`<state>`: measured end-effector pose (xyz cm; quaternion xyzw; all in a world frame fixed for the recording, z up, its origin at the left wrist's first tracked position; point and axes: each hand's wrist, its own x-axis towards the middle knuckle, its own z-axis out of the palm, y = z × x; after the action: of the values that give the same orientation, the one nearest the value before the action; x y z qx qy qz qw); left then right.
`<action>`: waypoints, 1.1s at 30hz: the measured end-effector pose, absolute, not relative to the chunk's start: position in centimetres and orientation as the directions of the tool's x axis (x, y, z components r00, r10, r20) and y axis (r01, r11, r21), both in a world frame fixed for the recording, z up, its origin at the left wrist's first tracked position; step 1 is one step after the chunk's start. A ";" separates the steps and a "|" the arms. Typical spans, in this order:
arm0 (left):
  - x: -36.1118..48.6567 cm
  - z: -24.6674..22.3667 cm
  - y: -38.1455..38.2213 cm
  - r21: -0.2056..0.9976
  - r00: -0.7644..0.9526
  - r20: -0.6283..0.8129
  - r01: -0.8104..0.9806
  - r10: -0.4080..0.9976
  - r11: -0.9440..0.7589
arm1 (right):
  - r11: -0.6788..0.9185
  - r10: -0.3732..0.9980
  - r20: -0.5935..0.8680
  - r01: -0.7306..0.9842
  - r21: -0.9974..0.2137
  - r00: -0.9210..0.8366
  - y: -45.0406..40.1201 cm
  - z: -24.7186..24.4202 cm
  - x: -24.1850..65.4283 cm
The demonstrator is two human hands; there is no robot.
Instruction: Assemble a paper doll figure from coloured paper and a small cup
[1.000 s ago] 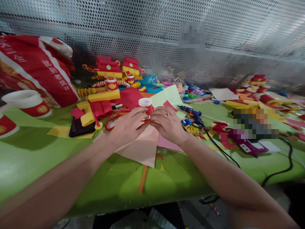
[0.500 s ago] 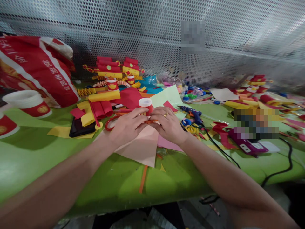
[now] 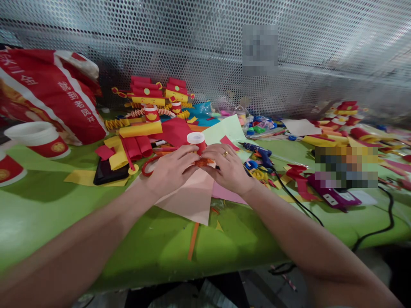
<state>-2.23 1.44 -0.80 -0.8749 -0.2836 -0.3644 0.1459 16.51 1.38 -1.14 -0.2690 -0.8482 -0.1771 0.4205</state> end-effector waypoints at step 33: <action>-0.7 -0.3 0.8 0.872 0.407 0.337 0.205 0.849 -0.444 | 0.499 0.833 0.450 0.088 -0.862 -0.321 1.1 -0.6 16.6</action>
<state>-0.66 0.82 -0.32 -0.7424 -0.3549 -0.4131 -0.3901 16.60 1.08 -0.64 -0.3212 -0.7167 0.3835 0.4859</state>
